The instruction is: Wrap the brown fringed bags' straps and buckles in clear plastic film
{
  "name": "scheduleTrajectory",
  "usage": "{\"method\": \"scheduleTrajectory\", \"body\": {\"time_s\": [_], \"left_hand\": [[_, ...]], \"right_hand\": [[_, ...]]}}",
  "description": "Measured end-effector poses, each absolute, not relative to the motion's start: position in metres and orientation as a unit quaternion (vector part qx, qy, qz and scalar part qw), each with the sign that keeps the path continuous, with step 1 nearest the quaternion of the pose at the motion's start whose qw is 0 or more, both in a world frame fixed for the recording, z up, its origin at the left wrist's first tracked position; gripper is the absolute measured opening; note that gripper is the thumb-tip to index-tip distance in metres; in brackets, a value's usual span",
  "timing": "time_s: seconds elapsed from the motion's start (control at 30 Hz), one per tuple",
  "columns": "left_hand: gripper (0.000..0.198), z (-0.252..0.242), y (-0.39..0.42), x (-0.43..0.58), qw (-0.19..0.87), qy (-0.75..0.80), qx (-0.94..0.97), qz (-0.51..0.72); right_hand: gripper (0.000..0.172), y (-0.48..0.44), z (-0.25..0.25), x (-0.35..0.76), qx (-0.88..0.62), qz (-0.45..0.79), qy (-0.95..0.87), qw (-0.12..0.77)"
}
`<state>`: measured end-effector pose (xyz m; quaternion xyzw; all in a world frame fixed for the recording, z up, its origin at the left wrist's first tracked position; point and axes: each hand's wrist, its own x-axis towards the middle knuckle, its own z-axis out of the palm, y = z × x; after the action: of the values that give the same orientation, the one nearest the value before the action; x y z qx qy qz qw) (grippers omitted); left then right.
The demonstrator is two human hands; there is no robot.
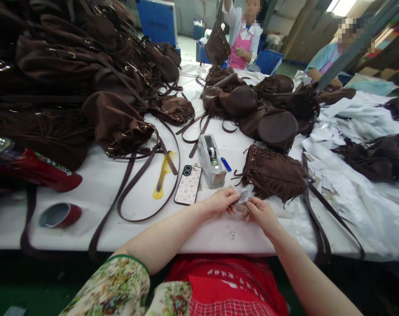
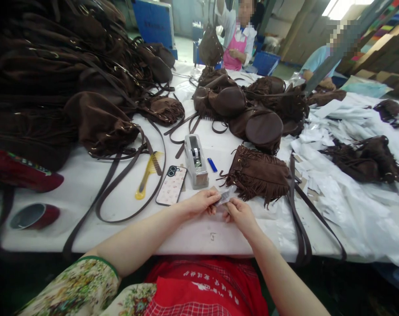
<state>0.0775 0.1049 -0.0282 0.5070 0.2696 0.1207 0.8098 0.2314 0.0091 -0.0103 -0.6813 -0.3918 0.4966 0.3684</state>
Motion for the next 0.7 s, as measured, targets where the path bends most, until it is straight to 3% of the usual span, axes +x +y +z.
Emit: {"method": "scheduleTrajectory", "body": {"time_s": [0.3, 0.5, 0.6, 0.7], "left_hand": [[0.035, -0.025, 0.108, 0.077, 0.768, 0.303, 0.54, 0.163], [0.036, -0.021, 0.104, 0.076, 0.72, 0.3, 0.604, 0.162], [0.032, -0.022, 0.104, 0.075, 0.653, 0.293, 0.677, 0.171], [0.028, -0.026, 0.107, 0.076, 0.603, 0.283, 0.723, 0.185]], "right_hand": [[0.031, -0.008, 0.009, 0.241, -0.629, 0.46, -0.464, 0.422], [0.052, 0.009, 0.029, 0.256, -0.597, 0.056, -0.773, 0.205], [0.051, 0.023, 0.029, 0.254, -0.526, 0.036, -0.839, 0.135], [0.034, 0.032, 0.021, 0.254, -0.505, 0.034, -0.85, 0.142]]}}
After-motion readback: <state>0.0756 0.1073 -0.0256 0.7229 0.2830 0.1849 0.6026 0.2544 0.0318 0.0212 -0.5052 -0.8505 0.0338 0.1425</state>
